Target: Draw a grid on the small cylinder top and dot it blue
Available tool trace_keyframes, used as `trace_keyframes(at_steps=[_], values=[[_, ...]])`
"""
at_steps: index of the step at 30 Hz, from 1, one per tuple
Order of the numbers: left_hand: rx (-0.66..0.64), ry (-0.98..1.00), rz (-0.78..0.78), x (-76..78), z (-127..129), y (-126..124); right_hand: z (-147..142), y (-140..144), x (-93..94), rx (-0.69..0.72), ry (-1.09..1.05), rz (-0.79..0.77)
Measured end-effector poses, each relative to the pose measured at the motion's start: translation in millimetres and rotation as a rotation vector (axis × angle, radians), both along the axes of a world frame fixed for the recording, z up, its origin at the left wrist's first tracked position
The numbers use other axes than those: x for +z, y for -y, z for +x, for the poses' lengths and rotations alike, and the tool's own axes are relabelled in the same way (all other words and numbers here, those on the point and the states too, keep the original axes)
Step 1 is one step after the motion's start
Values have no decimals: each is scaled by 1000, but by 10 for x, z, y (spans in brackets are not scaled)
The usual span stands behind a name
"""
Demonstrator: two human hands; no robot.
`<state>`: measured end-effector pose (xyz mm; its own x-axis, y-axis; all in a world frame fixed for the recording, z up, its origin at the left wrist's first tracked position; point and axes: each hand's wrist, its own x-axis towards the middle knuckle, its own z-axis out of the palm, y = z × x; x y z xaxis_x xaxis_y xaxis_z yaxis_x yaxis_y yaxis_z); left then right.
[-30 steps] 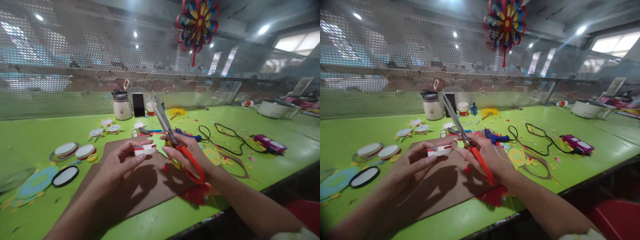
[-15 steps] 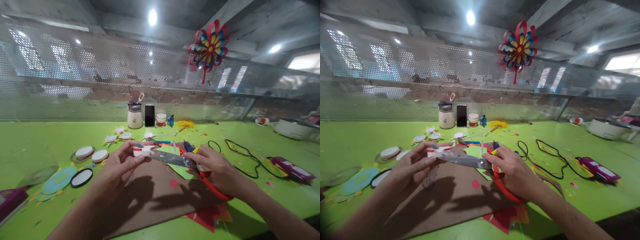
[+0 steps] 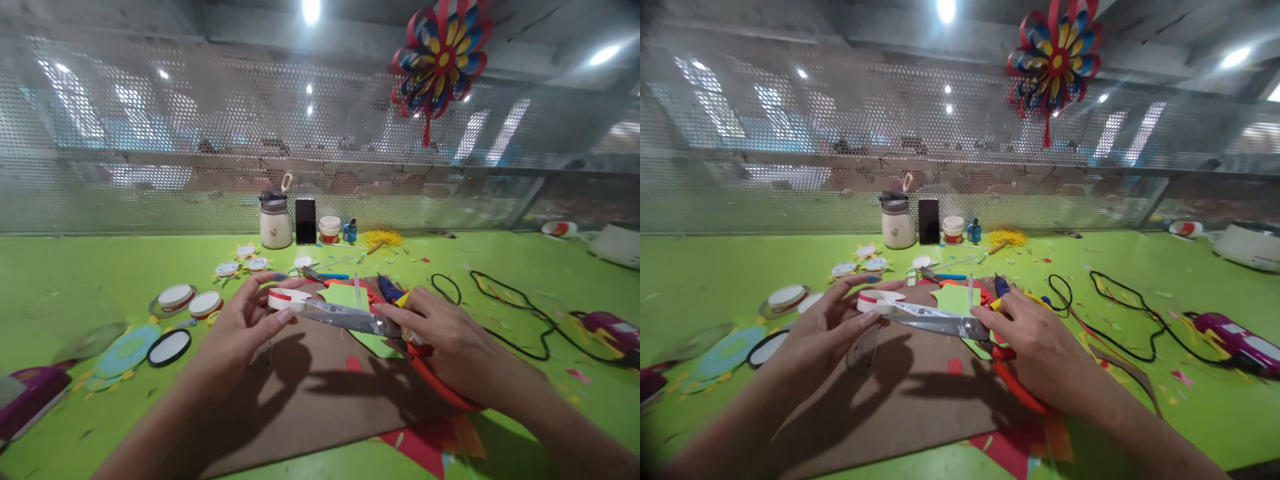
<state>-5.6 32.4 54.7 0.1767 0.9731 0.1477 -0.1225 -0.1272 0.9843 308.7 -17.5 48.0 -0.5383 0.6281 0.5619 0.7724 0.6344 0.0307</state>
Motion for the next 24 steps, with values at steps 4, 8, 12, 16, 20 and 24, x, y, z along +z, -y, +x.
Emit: trace_keyframes(at_steps=[4,8,12,16,20,24], values=[[88,-108,35,16,-2,14,17,25,-72,-24,-56,-48],[69,-88,-46,49,16,30,15,35,-118,-29,-83,-54],[51,-35,-71,37,28,31,-13,47,-105,-5,-89,-37],[29,-4,-88,28,30,22,-55,56,-72,4,-88,6],[16,4,-84,31,19,32,-72,56,-76,-6,-61,40],[79,-96,-5,12,2,23,-49,46,-125,-21,-53,55]])
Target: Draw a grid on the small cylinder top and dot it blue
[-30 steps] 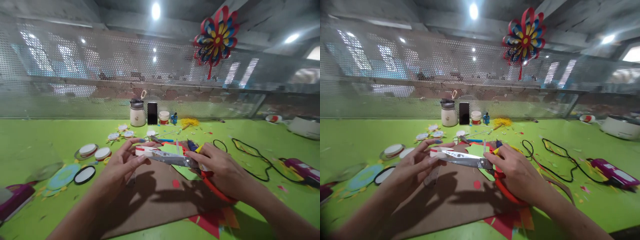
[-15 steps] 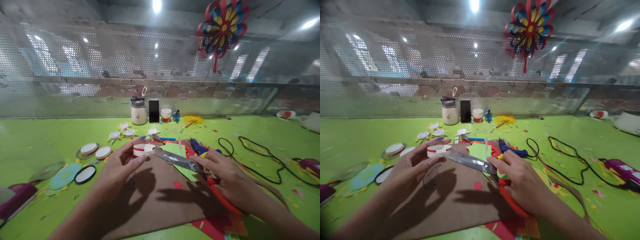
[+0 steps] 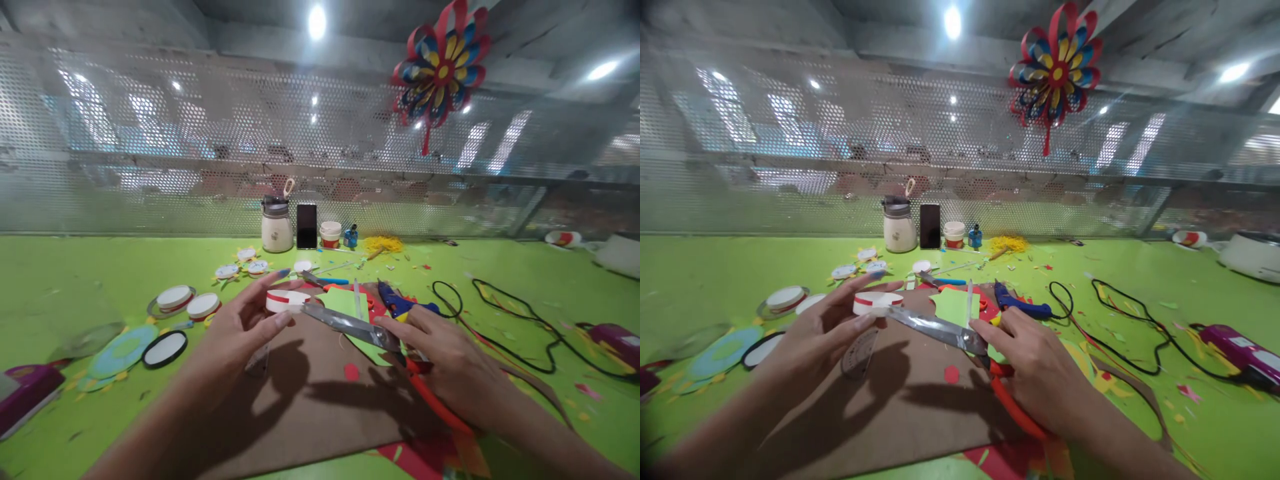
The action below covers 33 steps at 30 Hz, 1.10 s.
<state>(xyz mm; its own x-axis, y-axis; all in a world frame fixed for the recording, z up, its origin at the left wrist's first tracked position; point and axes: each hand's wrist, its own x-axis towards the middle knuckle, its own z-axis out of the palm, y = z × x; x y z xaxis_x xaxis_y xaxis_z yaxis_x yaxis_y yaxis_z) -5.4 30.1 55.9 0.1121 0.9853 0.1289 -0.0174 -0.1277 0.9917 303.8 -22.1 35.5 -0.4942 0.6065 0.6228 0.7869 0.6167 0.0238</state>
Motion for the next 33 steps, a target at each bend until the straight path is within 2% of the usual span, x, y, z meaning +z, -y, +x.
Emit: trace_keyframes(at_steps=[5,13,19,24,28,33], values=[[-51,141,-23,-16,-5,-43,32,-13,-40,4,-41,-50],[-168,237,-82,5,29,-1,30,-6,-74,11,-79,-69],[-174,269,-54,0,37,11,19,5,-62,12,-51,-71],[-187,343,-103,-34,31,10,44,8,-62,27,-54,-70],[-216,355,-62,-52,33,-3,63,-5,-79,33,-38,-59],[-169,371,-109,-62,30,11,57,-5,-59,49,-31,-3]])
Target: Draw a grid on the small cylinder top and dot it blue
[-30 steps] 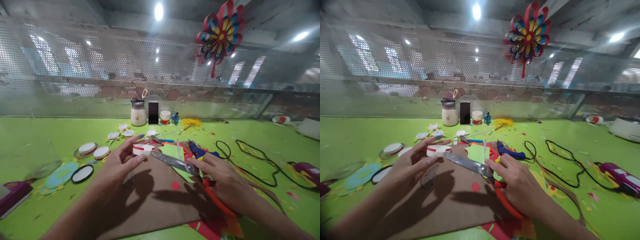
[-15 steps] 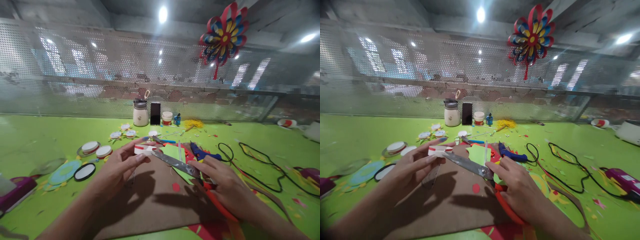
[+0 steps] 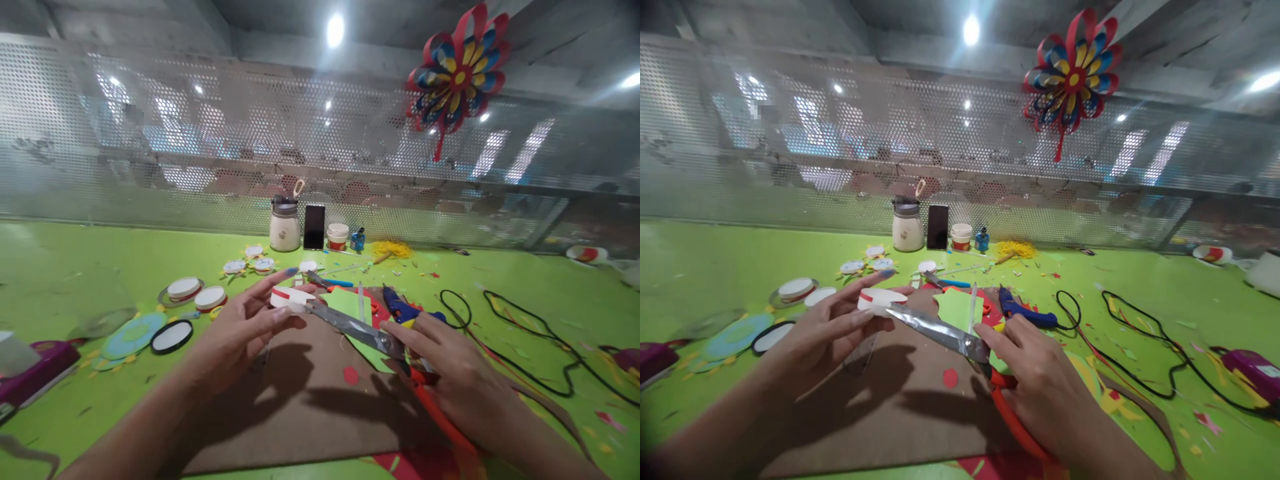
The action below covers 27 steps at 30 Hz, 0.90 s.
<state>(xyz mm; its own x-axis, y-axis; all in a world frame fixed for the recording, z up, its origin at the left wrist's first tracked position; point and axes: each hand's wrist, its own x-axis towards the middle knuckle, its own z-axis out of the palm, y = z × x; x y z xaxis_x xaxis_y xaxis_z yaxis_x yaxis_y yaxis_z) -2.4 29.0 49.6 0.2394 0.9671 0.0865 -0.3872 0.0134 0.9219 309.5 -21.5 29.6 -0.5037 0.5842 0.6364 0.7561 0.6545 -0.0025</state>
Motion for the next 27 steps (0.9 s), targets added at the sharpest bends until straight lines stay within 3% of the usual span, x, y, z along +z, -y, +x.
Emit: trace_keyframes(at_steps=[10,27], values=[[3,-71,62,53,65,20,-34,18,31,3,13,67],[37,93,-73,68,68,-2,-65,17,24,5,2,99]])
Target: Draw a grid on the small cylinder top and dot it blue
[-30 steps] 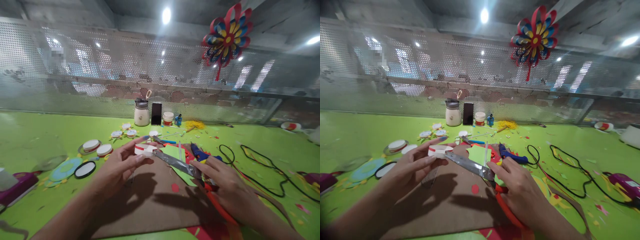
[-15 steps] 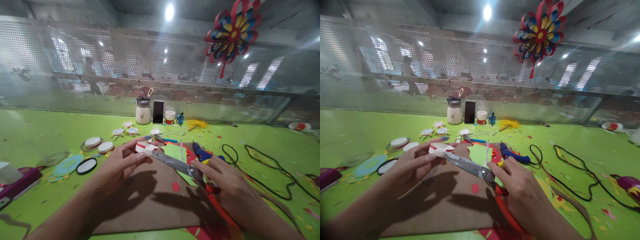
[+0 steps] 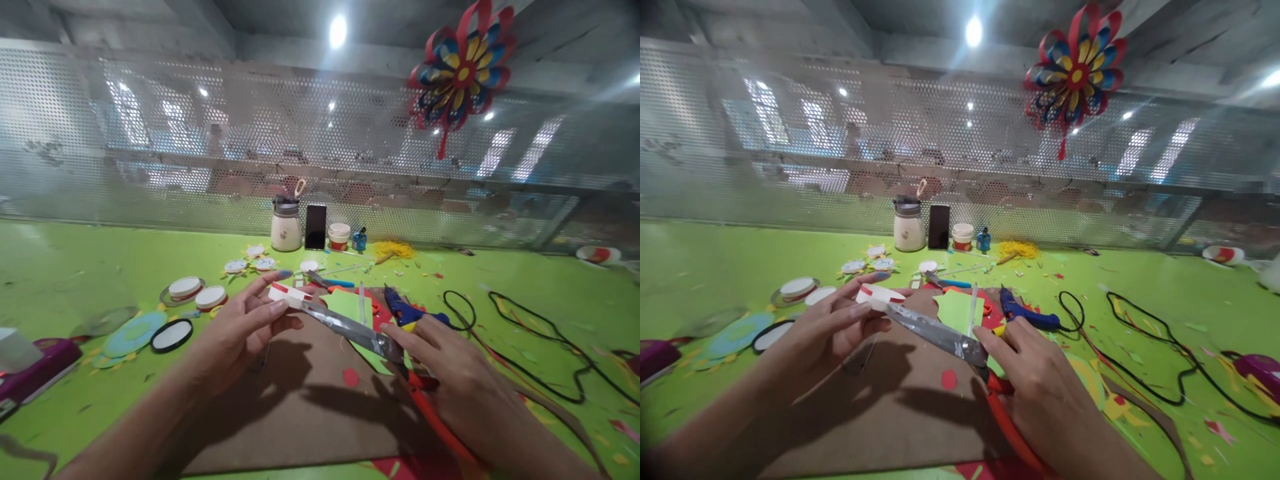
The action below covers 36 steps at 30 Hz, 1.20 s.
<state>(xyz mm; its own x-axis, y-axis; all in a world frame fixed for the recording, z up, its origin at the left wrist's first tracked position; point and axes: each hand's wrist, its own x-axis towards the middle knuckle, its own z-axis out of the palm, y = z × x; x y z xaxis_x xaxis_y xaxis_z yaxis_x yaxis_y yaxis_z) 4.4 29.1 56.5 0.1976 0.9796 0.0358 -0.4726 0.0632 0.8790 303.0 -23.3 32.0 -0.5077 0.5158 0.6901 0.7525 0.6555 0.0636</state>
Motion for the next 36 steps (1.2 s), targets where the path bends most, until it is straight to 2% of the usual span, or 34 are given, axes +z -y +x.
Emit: trace_keyframes(at_steps=[6,15,23,31,36], values=[[62,-86,13,-23,5,25,18,-20,-48,-20,-7,-34],[59,-138,17,-40,28,-10,8,-19,-57,-44,21,-89],[69,-201,36,-78,8,-18,-24,-8,-45,-67,28,-76],[-34,-320,135,-122,-77,-67,5,6,-16,-79,58,-89],[-73,-318,100,-93,-100,-63,19,34,8,-104,80,-113]])
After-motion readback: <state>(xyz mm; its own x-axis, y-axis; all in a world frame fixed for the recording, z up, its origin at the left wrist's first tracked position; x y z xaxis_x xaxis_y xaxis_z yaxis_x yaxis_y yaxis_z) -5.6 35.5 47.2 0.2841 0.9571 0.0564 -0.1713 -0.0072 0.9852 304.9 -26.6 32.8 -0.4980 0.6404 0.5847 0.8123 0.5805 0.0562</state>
